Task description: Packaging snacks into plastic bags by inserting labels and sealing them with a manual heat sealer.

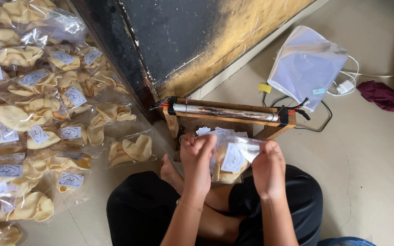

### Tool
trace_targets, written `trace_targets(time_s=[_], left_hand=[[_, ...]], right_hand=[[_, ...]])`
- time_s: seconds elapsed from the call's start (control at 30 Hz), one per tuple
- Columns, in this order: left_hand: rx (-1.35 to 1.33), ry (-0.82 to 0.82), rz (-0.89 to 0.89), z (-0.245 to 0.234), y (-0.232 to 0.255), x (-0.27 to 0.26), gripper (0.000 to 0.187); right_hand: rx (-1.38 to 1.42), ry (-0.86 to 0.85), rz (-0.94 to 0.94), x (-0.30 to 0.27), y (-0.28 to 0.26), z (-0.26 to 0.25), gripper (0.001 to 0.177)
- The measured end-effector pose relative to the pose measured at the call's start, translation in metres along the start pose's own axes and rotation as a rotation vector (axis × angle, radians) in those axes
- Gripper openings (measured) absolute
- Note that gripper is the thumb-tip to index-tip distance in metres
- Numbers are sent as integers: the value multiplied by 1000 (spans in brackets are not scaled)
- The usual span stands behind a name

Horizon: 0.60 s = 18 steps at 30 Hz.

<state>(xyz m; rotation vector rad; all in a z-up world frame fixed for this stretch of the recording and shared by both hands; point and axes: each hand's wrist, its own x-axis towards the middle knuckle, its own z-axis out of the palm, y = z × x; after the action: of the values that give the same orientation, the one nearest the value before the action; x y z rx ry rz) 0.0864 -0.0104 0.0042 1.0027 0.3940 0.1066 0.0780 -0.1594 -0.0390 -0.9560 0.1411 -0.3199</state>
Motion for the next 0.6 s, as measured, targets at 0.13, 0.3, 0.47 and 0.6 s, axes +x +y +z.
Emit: trace_targets(time_s=[0.13, 0.3, 0.47, 0.6], left_hand=[[75, -121, 57, -19, -8, -38, 49], [397, -461, 617, -5, 0, -82, 12], [171, -219, 428, -21, -25, -107, 21], [114, -109, 407, -44, -44, -104, 18]], right_hand=[[-472, 94, -199, -12, -21, -24, 17], [-992, -346, -961, -33, -55, 21, 45], [-977, -300, -1013, -43, -47, 2, 46], [-1100, -142, -539, -33, -12, -99, 38]])
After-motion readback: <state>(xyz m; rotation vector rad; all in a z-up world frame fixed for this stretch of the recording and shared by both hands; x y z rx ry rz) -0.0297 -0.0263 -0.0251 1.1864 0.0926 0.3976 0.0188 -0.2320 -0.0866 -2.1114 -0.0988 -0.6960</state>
